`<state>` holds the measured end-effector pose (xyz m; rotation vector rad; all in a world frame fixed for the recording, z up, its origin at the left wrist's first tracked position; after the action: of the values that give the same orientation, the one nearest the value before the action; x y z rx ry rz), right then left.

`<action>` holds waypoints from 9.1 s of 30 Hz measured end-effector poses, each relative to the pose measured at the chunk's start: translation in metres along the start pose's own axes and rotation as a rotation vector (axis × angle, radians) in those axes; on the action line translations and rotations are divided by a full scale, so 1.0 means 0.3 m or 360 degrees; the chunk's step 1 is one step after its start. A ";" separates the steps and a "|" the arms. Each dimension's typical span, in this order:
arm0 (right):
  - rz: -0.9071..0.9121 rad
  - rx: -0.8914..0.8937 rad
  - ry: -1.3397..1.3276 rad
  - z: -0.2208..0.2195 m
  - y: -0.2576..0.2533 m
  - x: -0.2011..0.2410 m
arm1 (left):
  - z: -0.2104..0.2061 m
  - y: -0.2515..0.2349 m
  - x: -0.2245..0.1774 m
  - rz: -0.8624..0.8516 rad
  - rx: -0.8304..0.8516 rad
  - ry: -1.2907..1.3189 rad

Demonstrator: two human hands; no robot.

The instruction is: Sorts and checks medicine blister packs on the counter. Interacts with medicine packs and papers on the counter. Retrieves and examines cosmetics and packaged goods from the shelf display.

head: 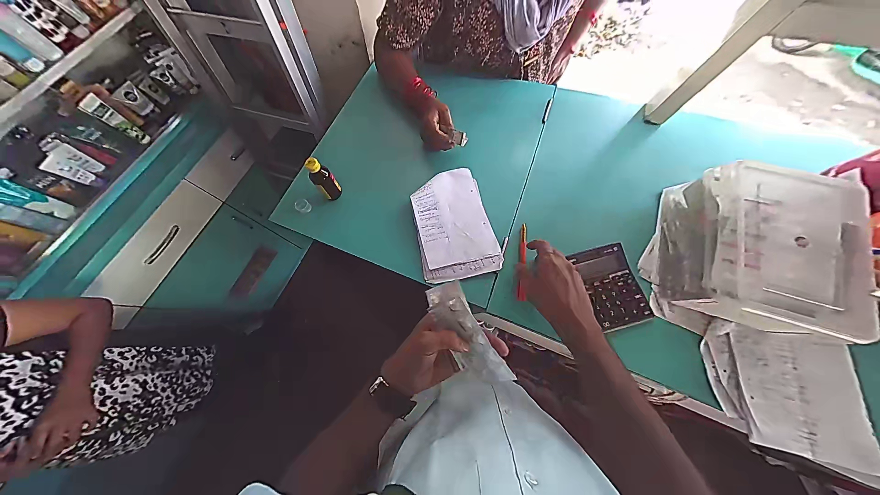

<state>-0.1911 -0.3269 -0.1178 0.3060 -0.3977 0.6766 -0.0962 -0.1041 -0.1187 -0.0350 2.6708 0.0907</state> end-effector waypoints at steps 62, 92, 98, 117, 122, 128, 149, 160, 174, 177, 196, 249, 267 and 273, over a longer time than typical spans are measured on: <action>0.1131 -0.0092 -0.0929 -0.340 -0.182 0.281 | 0.358 -0.181 -0.387 -0.0566 -0.1261 -0.0014; 0.1021 -0.0201 -0.0810 -0.325 -0.184 0.285 | 0.368 -0.177 -0.371 -0.0566 -0.1329 -0.0112; 0.0973 -0.0192 -0.0833 -0.330 -0.186 0.282 | 0.378 -0.180 -0.373 -0.0555 -0.1356 -0.0130; 0.1072 -0.0149 -0.0881 -0.321 -0.200 0.254 | 0.378 -0.179 -0.369 -0.0579 -0.1287 -0.0172; 0.1049 -0.0184 -0.0855 -0.319 -0.198 0.255 | 0.387 -0.187 -0.378 -0.0580 -0.1305 -0.0107; 0.1034 -0.0211 -0.0873 -0.311 -0.191 0.261 | 0.370 -0.178 -0.375 -0.0584 -0.1362 -0.0141; 0.0940 -0.0284 -0.0792 -0.304 -0.193 0.253 | 0.373 -0.183 -0.376 -0.0549 -0.1345 -0.0100; 0.0891 -0.0315 -0.0808 -0.297 -0.190 0.253 | 0.369 -0.184 -0.376 -0.0543 -0.1346 -0.0150; 0.0806 -0.0365 -0.0746 -0.294 -0.198 0.248 | 0.376 -0.191 -0.376 -0.0561 -0.1351 -0.0117; 0.0728 -0.0407 -0.1041 -0.303 -0.203 0.254 | 0.385 -0.169 -0.382 -0.0638 -0.1317 -0.0220; 0.0779 -0.0953 -0.0577 0.039 0.385 -0.520 | 0.033 -0.182 -0.168 -0.0310 -0.0207 0.0029; 0.0253 -0.0793 -0.0376 0.085 0.269 -0.502 | -0.059 -0.252 0.089 -0.1059 -0.0970 -0.0405; 0.0707 -0.0777 0.0060 -0.059 0.362 -0.385 | -0.021 -0.220 0.104 -0.0987 -0.1007 -0.0393; 0.0541 -0.0814 0.0051 0.009 0.331 -0.422 | -0.013 -0.220 0.108 -0.0980 -0.1016 -0.0393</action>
<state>-0.3468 -0.3231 -0.1582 -0.2642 -0.5827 0.8815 -0.1241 -0.1704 -0.1336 -0.9619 2.1687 0.6835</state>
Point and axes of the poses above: each hand's wrist, its own y-axis away from the middle knuckle, its own z-axis out of the back of the hand, x = y × z, the point moved 3 cm from there along -y, towards the middle knuckle, and after that the axes turned 3 degrees about z, right-handed, at the moved point
